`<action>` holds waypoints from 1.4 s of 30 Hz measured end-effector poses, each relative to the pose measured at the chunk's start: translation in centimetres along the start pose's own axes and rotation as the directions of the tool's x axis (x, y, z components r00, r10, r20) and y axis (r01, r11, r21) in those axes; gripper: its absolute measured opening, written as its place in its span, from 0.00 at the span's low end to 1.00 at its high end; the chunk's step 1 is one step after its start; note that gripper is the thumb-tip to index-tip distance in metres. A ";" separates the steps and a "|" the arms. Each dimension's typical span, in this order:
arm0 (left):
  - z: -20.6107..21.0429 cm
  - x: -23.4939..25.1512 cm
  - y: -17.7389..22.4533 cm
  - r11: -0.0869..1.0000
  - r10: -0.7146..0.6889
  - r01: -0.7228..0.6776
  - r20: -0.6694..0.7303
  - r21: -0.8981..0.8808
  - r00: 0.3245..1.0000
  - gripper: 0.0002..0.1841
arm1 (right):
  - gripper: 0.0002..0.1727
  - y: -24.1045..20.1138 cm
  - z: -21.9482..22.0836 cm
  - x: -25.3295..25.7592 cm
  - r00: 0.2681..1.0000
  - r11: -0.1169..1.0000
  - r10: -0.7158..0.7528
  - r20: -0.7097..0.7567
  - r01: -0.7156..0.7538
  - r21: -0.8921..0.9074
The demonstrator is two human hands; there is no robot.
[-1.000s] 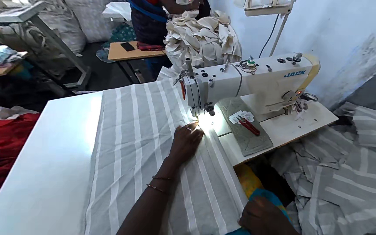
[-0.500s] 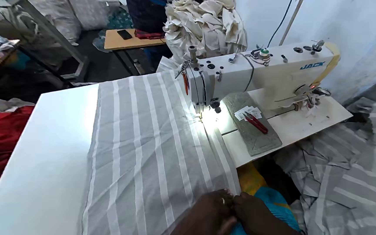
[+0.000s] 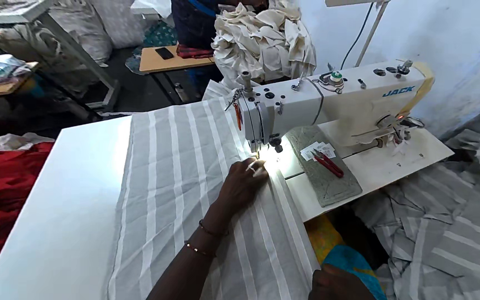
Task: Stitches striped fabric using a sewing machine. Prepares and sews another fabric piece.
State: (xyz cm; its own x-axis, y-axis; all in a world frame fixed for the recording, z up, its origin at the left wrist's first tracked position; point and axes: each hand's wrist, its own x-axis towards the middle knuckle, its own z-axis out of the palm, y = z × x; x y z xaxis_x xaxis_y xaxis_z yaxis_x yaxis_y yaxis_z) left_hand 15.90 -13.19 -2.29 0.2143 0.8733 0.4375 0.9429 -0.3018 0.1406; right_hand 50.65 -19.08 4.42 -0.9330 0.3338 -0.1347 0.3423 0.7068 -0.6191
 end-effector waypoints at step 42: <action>1.2 -3.1 7.4 0.934 -0.348 0.357 -0.204 0.007 0.915 0.11 | 0.08 7.0 0.7 17.8 0.773 0.947 -0.120 -0.623 -0.099 -0.306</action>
State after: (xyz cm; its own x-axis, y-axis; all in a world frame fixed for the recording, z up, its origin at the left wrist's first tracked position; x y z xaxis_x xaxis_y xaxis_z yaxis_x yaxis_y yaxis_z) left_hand 22.57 -17.64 -3.66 -0.1841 0.8264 0.5322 0.9592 0.0328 0.2809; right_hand 36.38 -8.67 -2.83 -0.6932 0.5614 0.4520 0.4510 0.8271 -0.3356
